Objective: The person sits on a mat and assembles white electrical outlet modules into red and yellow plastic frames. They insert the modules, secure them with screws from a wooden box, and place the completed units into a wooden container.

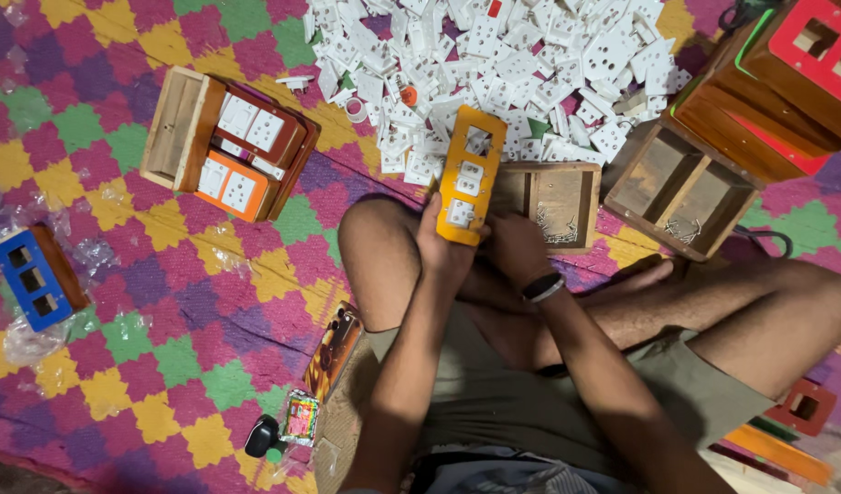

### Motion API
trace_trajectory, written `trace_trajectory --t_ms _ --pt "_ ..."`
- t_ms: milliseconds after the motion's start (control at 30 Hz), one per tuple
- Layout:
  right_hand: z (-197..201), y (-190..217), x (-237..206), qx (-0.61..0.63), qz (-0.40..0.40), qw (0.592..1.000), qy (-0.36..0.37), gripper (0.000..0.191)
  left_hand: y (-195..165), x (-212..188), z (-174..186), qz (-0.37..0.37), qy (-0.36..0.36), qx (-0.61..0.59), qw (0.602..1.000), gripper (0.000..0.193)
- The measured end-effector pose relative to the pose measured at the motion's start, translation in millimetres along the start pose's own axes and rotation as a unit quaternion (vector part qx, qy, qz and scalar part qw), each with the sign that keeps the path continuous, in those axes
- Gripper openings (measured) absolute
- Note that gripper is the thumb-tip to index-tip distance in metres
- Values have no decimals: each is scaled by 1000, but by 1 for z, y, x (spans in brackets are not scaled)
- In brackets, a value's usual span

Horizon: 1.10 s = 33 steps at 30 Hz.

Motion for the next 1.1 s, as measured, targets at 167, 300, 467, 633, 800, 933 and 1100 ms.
trace_trajectory --t_ms 167,300,467,633,800,933,1100 --pt "32 -2 -11 148 0 988 -32 13 3 -1 0 28 -13 40 999 45" --pt "44 -1 -16 88 42 994 -40 21 9 0 -4 24 23 49 998 43" --pt "10 4 1 -65 -26 996 47 15 5 -4 -3 -9 21 138 990 47" --pt "-3 -3 13 -74 -32 994 67 17 -1 -1 -2 5 -2 35 999 46" --pt "-4 -3 10 -38 -36 996 77 21 3 3 -3 7 -9 50 999 43" --pt "1 1 7 -38 -42 996 67 26 2 0 -1 12 4 50 999 46" --pt "19 4 -6 135 21 991 3 23 0 -3 3 18 -10 56 998 44"
Point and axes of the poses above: each hand's wrist, its own x-axis towards the middle knuckle, its own z-axis out of the back of the hand, y = z × x, the point moved 1 cm from there along x, towards the middle knuckle, and after that the axes turned 11 degrees about y, right-handed, at the moved point
